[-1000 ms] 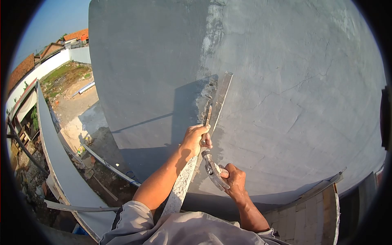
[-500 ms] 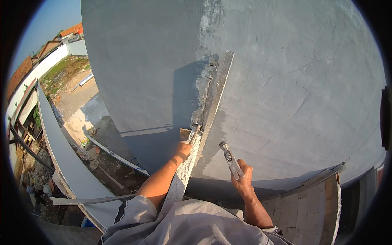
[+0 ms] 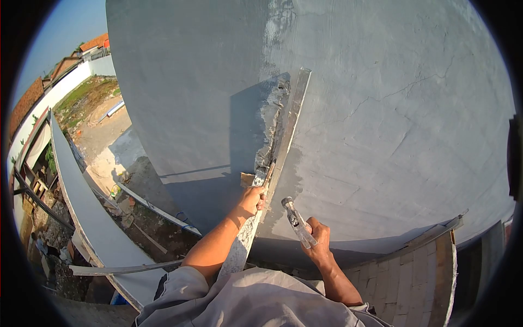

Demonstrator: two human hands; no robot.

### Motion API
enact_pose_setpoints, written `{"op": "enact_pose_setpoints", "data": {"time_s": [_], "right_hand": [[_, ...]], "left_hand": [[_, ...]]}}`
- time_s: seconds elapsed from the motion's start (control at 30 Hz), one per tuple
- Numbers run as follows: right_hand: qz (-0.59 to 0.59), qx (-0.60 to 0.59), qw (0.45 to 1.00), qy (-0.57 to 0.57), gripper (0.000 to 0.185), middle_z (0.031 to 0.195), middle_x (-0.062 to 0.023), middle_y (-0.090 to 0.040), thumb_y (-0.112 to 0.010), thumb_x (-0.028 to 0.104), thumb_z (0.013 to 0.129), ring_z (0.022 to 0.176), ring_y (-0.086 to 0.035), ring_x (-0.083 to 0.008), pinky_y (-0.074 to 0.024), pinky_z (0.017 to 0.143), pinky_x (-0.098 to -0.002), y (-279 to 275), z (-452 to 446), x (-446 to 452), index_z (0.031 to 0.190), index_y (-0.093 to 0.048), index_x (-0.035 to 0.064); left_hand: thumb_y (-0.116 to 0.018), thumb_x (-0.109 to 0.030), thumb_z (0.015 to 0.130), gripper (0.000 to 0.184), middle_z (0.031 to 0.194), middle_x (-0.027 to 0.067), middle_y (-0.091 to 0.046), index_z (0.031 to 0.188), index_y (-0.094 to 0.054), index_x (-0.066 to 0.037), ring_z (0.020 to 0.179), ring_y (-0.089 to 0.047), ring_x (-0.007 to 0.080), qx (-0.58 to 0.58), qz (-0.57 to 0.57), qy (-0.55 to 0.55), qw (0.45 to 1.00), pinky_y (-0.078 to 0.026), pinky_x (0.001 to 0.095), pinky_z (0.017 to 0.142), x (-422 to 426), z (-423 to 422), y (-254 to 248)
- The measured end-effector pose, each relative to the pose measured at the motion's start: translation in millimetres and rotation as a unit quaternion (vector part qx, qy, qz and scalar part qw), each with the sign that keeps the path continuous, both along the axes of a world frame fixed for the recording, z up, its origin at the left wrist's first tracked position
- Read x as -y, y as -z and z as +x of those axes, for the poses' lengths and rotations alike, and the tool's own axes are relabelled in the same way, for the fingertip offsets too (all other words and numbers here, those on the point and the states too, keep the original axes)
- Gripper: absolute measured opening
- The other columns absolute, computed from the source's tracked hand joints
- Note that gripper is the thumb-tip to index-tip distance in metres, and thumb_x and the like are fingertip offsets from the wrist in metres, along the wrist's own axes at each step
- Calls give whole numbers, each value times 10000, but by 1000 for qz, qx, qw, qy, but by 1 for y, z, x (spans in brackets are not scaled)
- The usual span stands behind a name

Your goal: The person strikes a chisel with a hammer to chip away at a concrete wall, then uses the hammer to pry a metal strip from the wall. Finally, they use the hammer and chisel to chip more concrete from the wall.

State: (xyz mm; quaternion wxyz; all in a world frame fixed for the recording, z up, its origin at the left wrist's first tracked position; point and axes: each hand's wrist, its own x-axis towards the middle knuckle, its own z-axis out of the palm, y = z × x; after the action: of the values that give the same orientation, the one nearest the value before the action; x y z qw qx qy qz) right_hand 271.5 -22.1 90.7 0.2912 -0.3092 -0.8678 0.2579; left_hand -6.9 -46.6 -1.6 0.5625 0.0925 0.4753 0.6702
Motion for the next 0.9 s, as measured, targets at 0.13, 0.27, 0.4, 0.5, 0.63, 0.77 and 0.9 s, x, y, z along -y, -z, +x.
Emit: {"op": "enact_pose_setpoints", "data": {"time_s": [0.13,0.27,0.4,0.5,0.63,0.77,0.9], "right_hand": [[15,-26,999,-19,364,633,-184,-603,-798,300,821,580,-626,-385,-489,546,-429,1,-3,2,748,-559,36],[28,-15,999,-34,291,660,-188,-603,-750,211,862,566,-616,-359,-479,539,-420,3,-4,6,752,-559,20],[137,-98,981,-93,325,607,-122,-534,-776,195,859,505,-553,-336,-437,482,-438,2,-10,10,718,-517,58],[276,-229,917,-174,361,599,-60,-450,-772,65,809,459,-457,-273,-381,444,-410,-8,-24,16,692,-431,86],[149,43,986,-68,210,648,-153,-588,-704,105,845,558,-592,-383,-460,531,-471,24,-45,-6,741,-535,37],[50,124,990,-41,211,725,-221,-660,-686,186,881,687,-657,-450,-495,604,-508,13,-47,2,794,-597,16],[59,68,993,-81,265,731,-175,-661,-767,237,833,694,-671,-410,-523,641,-488,-4,-32,13,836,-601,30]], "left_hand": [[-537,-204,1018,186,720,-4,-504,1115,-587,-54,505,-401,68,34,17,-5,999,-331,248,424,-2,4,0],[-552,-205,1007,181,725,4,-501,1095,-593,-53,505,-409,87,50,46,-17,998,-333,263,432,-3,2,1],[-581,-199,1005,170,754,25,-563,1064,-626,-46,575,-540,134,68,45,-5,997,-472,307,518,-5,1,-8],[-604,-224,1005,182,772,37,-601,1006,-649,-48,662,-634,184,75,54,-2,996,-585,364,652,-5,1,-34],[-612,-230,1008,221,784,51,-626,896,-627,-39,774,-700,237,63,91,40,993,-631,414,773,-11,-6,-50],[-648,-256,980,244,845,136,-696,886,-615,-34,825,-746,310,-17,54,25,998,-625,429,778,-11,-18,-37],[-642,-231,988,189,826,72,-635,974,-624,-43,679,-689,232,48,78,-27,995,-599,409,650,15,-6,-31]]}}
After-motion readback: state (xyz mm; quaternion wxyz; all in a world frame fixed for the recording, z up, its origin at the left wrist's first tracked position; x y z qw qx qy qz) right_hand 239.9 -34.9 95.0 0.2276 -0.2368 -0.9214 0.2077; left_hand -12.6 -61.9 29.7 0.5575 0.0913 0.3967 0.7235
